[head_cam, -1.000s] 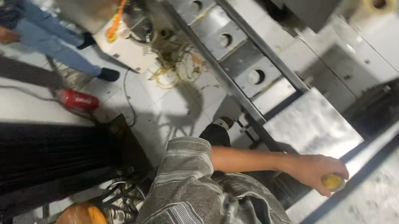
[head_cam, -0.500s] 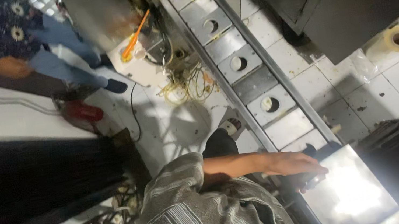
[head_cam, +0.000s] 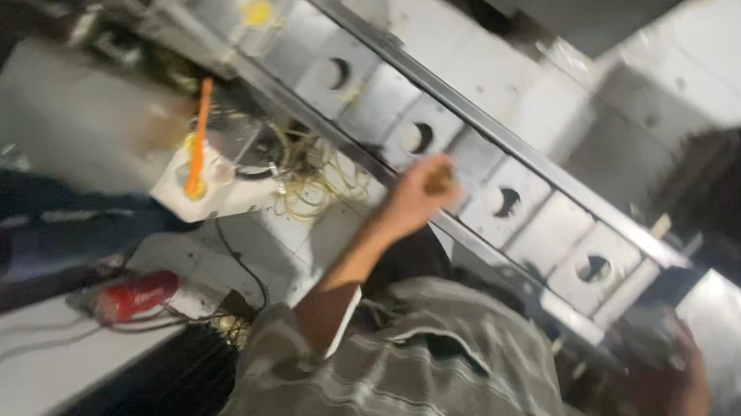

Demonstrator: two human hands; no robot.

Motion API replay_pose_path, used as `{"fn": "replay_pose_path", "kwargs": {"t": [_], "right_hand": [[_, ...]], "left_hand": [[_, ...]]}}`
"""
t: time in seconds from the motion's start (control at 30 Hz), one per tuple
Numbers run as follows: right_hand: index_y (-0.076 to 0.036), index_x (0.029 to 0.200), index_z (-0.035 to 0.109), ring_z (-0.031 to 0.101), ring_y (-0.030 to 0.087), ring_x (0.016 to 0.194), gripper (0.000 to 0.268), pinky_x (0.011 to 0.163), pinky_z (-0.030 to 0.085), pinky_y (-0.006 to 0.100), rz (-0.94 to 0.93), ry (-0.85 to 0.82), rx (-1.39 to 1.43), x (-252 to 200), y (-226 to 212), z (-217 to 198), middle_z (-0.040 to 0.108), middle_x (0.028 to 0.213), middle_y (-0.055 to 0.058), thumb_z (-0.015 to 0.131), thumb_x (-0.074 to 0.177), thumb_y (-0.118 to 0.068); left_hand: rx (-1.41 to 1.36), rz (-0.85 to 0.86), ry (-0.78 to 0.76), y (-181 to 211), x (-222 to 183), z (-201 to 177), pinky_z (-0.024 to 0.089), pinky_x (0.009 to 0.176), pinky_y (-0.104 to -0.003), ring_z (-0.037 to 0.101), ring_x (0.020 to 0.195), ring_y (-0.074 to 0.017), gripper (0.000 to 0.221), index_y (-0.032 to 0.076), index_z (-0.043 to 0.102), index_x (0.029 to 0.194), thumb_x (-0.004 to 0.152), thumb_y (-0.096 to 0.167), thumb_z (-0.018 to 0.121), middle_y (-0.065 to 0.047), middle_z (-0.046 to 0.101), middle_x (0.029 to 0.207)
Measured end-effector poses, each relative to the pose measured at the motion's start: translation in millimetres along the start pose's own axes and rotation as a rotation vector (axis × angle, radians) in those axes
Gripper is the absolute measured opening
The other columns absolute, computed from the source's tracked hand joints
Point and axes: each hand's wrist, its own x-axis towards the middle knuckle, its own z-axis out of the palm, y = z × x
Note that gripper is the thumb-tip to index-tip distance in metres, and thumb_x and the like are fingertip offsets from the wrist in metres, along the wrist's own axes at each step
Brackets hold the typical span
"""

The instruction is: The person places tart shells into a conveyor machine and then organizes them on a metal tray.

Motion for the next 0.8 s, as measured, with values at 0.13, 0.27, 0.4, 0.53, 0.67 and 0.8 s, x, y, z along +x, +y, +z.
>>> {"fn": "replay_pose_path", "kwargs": {"t": [0.13,0.27,0.4,0.53,0.67,0.8], "right_hand": [[-0.006,0.127,0.065,0.062,0.032,0.125,0.035,0.101,0.054,0.042,0.445,-0.017,0.487,78,-19,56,0.061,0.129,0.017,0.071,0.093,-0.007],[-0.005,0.147,0.05,0.057,0.05,0.121,0.058,0.097,0.052,0.057,0.771,-0.019,0.952,89,-20,84,0.049,0.132,0.035,0.076,0.096,-0.015],[-0.01,0.146,0.052,0.056,0.055,0.119,0.074,0.097,0.052,0.06,0.705,-0.073,0.643,107,-37,103,0.051,0.135,0.032,0.088,0.084,-0.025],[-0.012,0.142,0.057,0.057,0.06,0.116,0.075,0.095,0.055,0.058,0.5,-0.079,0.467,126,-24,149,0.052,0.127,0.03,0.093,0.077,-0.023],[-0.022,0.143,0.055,0.058,0.053,0.122,0.087,0.101,0.054,0.058,0.255,-0.184,0.336,166,-26,201,0.05,0.129,0.019,0.095,0.065,-0.019],[-0.011,0.139,0.054,0.059,0.04,0.115,0.068,0.108,0.049,0.048,0.015,-0.265,0.319,229,-107,200,0.045,0.137,0.023,0.086,0.079,-0.015]], "left_hand": [[0.77,0.151,0.215,-59,35,-60,0.048,0.107,-0.05,0.06,0.122,-0.042,0.074,0.006,0.059,0.136,0.072,0.021,0.091,-0.025,0.06,0.128],[0.874,0.122,0.181,-89,57,-82,0.045,0.108,-0.053,0.055,0.127,-0.0461,0.081,0.007,0.052,0.145,0.074,0.018,0.089,-0.029,0.05,0.137],[0.881,0.054,0.183,-76,69,-90,0.046,0.11,-0.051,0.054,0.131,-0.0454,0.077,0.01,0.049,0.149,0.081,0.019,0.085,-0.029,0.046,0.144],[0.851,0.233,0.328,-62,99,-110,0.047,0.107,-0.054,0.054,0.127,-0.0516,0.076,-0.003,0.05,0.142,0.075,0.003,0.084,-0.034,0.046,0.138],[0.885,0.193,0.343,-61,121,-140,0.049,0.107,-0.051,0.055,0.127,-0.0487,0.076,-0.001,0.05,0.143,0.076,0.003,0.085,-0.029,0.046,0.14],[0.971,0.082,0.26,-43,115,-157,0.054,0.091,-0.051,0.053,0.13,-0.0394,0.069,0.004,0.046,0.146,0.088,0.011,0.083,-0.015,0.042,0.152]]}}
